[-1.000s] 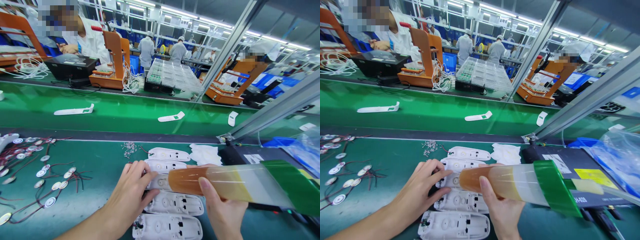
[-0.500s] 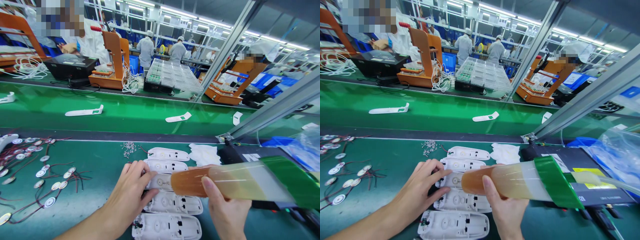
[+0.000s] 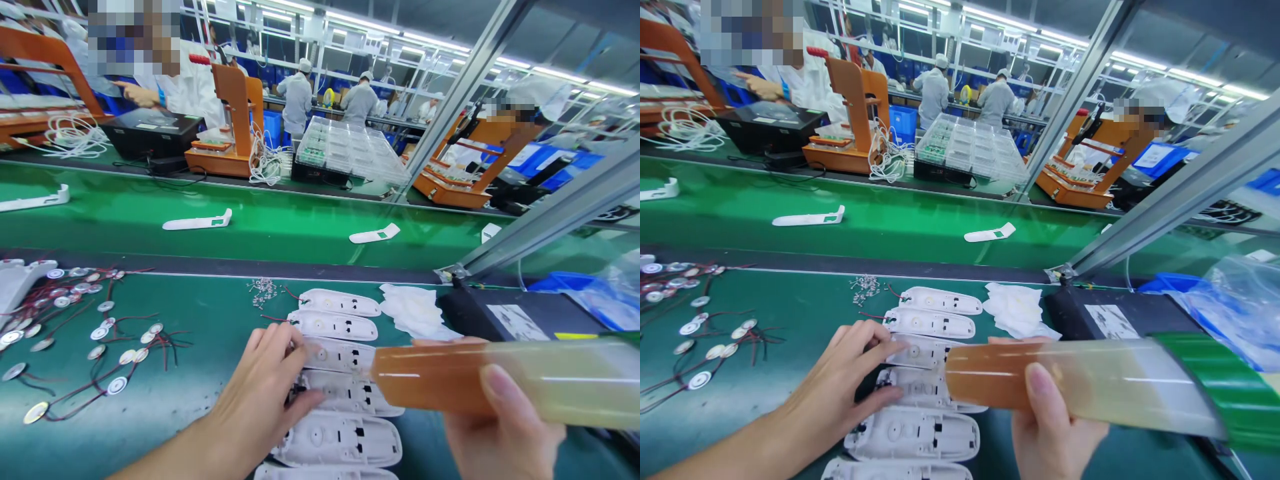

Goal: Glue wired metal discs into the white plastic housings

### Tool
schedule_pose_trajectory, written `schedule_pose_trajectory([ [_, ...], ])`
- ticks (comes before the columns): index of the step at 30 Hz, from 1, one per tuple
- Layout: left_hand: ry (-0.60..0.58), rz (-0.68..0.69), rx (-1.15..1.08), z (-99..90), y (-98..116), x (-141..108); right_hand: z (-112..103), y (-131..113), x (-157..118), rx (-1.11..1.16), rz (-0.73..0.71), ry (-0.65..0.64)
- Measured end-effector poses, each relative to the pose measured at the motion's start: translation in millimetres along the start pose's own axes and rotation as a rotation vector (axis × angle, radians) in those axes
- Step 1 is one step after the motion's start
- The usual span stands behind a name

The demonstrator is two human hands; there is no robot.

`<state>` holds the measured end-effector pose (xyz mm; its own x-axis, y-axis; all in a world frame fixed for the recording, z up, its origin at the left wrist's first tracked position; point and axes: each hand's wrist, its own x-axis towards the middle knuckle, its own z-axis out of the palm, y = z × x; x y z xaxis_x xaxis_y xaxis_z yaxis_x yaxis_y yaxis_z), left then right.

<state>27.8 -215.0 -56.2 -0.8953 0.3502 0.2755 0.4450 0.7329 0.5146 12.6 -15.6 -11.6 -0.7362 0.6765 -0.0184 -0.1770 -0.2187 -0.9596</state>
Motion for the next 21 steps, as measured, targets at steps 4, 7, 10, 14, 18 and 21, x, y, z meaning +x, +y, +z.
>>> schedule_pose_trajectory([
  [4,-0.046,0.019,0.016,0.4,6,-9,-14,6,-16,-0.138,-0.029,-0.043],
  [7,-0.026,0.033,0.034,3.5,6,-11,-19,16,-22,-0.196,-0.075,-0.149],
  [10,-0.007,0.051,0.02,5.9,5,-10,-16,19,-25,-0.223,-0.102,-0.15],
  [14,0.01,0.046,-0.007,5.6,6,-10,-7,12,-28,-0.308,-0.142,-0.115],
  [18,0.0,0.054,-0.001,4.3,7,-11,-3,10,-30,-0.288,-0.119,-0.14],
  [21,0.016,0.058,-0.007,4.7,7,-10,-6,12,-30,-0.278,-0.09,-0.176],
])
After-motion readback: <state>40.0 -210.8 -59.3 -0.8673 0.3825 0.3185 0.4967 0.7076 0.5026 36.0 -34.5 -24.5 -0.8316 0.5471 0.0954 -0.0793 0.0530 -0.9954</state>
